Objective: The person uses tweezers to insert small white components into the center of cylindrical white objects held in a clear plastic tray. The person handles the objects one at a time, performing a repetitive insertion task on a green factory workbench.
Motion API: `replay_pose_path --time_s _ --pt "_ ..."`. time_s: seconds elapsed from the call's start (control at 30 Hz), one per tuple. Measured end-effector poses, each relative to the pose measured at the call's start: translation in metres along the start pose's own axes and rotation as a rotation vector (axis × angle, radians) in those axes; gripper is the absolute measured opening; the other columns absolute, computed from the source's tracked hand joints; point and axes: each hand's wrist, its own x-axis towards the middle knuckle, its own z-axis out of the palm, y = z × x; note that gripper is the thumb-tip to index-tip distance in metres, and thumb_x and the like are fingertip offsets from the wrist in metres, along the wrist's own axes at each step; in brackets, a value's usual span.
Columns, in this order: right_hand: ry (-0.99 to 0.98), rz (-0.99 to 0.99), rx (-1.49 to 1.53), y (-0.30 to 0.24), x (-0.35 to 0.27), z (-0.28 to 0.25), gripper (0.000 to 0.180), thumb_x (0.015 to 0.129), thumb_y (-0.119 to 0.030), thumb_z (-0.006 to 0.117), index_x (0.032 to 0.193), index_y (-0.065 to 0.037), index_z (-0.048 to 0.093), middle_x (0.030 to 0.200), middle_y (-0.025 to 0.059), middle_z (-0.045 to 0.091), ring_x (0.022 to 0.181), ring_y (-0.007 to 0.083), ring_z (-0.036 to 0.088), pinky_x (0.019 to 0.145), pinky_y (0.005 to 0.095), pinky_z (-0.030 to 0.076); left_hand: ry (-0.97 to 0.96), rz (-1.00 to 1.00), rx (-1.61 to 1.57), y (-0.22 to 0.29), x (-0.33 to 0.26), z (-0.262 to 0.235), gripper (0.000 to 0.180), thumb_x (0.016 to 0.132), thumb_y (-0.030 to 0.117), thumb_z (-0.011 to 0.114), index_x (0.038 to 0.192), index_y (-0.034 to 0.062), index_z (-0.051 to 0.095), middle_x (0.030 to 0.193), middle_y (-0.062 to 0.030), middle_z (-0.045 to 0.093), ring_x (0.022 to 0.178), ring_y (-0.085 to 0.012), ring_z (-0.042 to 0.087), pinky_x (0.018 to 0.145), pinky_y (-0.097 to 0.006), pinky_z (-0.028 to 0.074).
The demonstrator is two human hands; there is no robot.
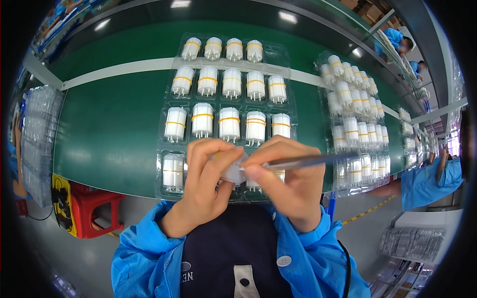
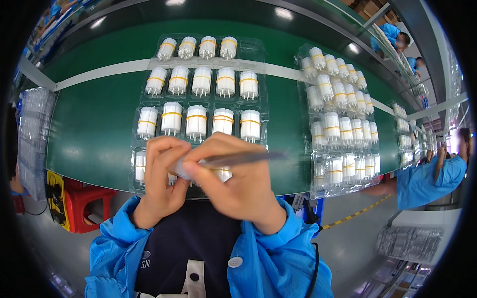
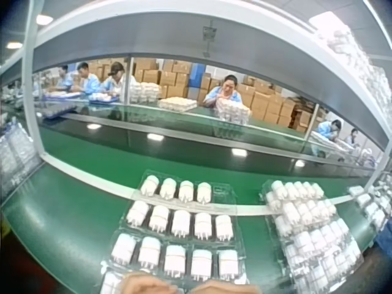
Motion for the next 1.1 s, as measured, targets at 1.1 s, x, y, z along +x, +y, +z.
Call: replay_pose_path --time_s 1.1 --pt "0.573 0.026 -0.056 0.084 -0.024 -0.052 0.010 0.079 -0.006 0.075 0.086 -0.002 0.070 0.080 0.0092 0.068 0.074 0.0167 0.064 0.068 0.0271 0.048 -0.327 0.151 0.268 -0.049 0.187 0.048 0.035 0.082 0.024 0.072 0.108 0.0049 0.059 0.091 -0.0138 0.066 0.082 -0.0319 0.063 0.066 -0.038 0.049"
